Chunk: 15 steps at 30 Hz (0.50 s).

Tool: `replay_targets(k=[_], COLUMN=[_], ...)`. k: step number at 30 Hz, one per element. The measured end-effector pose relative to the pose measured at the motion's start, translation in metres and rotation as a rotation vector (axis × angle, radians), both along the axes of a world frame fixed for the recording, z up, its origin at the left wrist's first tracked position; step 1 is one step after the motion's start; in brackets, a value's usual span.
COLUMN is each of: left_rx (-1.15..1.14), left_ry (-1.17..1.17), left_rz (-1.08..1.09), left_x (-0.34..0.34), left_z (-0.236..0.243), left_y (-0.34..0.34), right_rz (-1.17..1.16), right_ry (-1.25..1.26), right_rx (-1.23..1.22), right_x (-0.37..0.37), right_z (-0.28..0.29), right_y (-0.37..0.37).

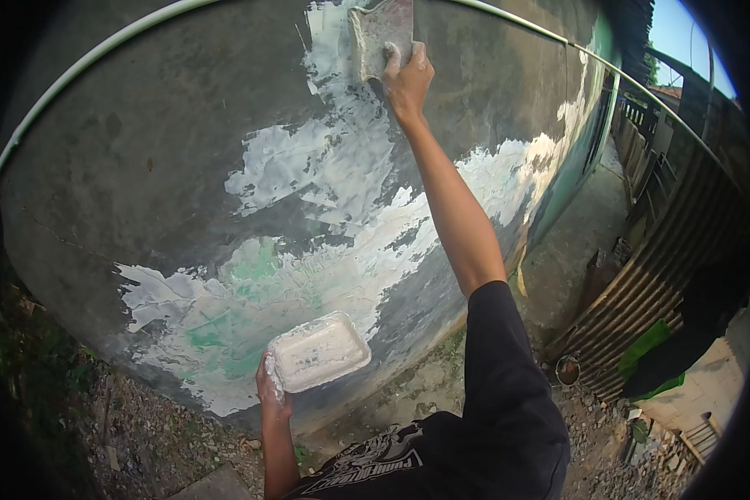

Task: Apply wall putty to a concrete wall using a scraper.

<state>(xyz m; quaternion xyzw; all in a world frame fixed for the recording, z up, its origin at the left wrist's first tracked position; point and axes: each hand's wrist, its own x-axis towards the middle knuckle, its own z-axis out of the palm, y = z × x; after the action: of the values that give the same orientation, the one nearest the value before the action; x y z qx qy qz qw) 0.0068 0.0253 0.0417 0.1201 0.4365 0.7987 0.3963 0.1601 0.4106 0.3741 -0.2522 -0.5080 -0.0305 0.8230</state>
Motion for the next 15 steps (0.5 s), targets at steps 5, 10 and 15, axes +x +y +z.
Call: replay_targets(k=[5, 10, 15], left_rx=[0.037, 0.043, 0.000], left_ry=[0.059, 0.078, 0.063], left_rz=[-0.036, -0.017, -0.027], left_x=[0.003, 0.001, -0.002], left_z=[-0.005, -0.005, -0.005], left_y=[0.001, -0.003, -0.004], right_rz=[0.078, -0.050, 0.194], right_ry=[-0.168, -0.078, -0.027], right_rx=[-0.022, -0.223, -0.185], right_x=[-0.024, 0.000, 0.006], right_z=[-0.006, -0.018, -0.026], right_y=[0.010, 0.047, 0.040])
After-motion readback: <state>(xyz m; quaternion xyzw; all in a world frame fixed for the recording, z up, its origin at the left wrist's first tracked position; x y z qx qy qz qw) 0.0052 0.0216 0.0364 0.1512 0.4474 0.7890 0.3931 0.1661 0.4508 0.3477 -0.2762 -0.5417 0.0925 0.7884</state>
